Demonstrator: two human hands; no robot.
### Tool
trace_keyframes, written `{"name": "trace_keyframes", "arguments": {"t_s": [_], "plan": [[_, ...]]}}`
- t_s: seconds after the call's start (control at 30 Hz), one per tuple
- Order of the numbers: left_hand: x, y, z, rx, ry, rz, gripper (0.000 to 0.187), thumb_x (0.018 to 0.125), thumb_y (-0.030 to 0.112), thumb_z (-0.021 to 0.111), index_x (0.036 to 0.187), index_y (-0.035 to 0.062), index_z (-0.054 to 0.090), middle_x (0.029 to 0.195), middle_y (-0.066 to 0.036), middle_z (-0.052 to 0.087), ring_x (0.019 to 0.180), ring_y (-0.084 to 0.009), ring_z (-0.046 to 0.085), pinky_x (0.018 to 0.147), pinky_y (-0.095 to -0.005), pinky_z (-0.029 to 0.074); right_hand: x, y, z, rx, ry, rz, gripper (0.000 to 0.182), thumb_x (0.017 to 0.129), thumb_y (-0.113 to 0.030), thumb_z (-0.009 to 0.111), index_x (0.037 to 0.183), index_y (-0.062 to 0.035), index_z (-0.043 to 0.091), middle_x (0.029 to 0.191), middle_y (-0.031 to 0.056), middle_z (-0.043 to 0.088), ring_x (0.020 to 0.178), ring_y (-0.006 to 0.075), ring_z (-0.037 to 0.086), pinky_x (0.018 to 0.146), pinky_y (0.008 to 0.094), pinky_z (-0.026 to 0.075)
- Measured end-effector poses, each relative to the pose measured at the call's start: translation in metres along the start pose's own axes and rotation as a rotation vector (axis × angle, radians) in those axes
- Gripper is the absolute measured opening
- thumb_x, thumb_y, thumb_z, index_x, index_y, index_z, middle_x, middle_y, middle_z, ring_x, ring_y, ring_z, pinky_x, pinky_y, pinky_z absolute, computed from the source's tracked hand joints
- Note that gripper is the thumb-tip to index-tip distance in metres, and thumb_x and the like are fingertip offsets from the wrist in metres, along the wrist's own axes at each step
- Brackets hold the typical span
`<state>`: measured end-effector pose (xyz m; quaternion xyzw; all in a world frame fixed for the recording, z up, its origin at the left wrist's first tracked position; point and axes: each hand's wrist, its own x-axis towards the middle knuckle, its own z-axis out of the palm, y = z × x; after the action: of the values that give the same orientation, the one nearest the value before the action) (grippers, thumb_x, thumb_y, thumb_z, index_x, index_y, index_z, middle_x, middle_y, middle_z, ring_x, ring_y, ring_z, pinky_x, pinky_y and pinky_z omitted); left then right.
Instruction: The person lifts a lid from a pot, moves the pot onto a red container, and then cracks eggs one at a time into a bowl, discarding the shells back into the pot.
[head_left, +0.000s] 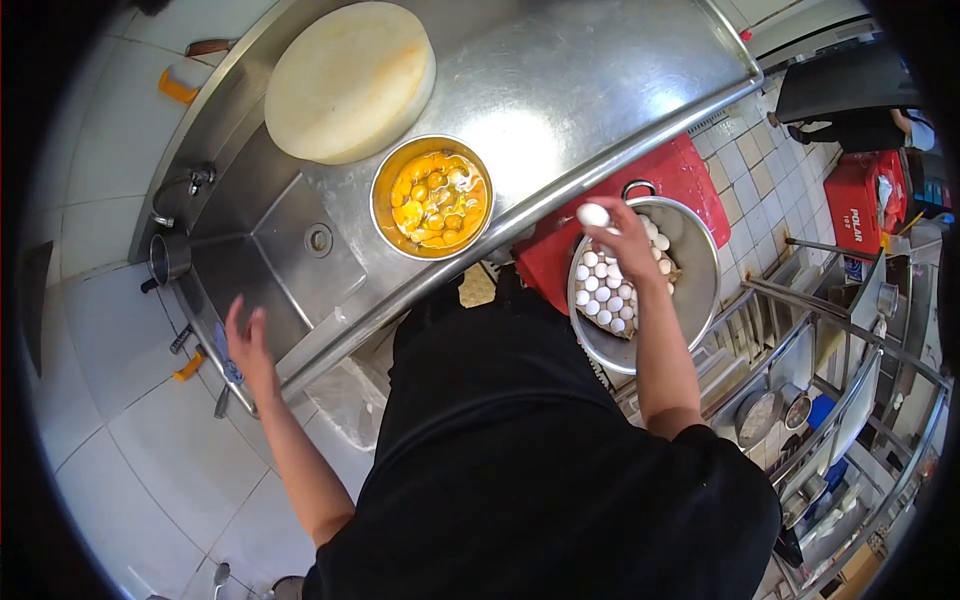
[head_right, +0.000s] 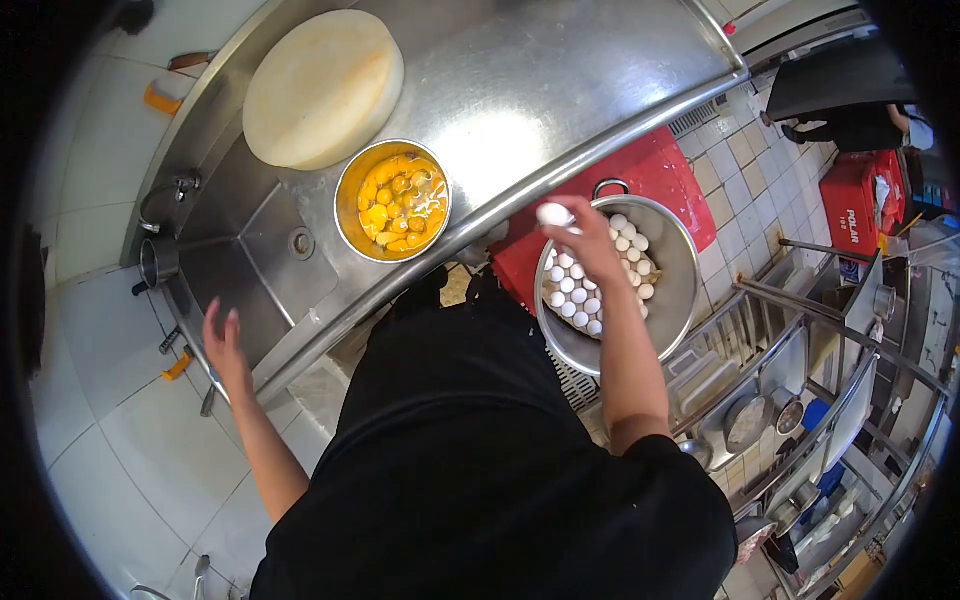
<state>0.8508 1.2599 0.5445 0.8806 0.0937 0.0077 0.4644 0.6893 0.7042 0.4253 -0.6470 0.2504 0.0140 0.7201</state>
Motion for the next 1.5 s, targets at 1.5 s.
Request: {"name": "trace_keyframes", "arguments": {"t_s": [1.5], "plan": [[0.013, 0.112, 0.237, -0.021, -0.578, 0.821, 0.041, 0.080, 0.005, 0.068, 0.121, 0.0029, 0.062, 0.117, -0.014, 0.064, 0.099, -0.0253, 0.067, 0.086, -0.0322, 0.056, 0.051, -0.102, 0.175, -0.850, -0.191, -0.516, 0.050, 0.098, -0.024, 0.053, 0.141, -0.0004, 0.043, 0.114, 0.0272, 0.061, 0.108, 0.0392, 0.060, 0.093, 0.0435, 0.048]]}}
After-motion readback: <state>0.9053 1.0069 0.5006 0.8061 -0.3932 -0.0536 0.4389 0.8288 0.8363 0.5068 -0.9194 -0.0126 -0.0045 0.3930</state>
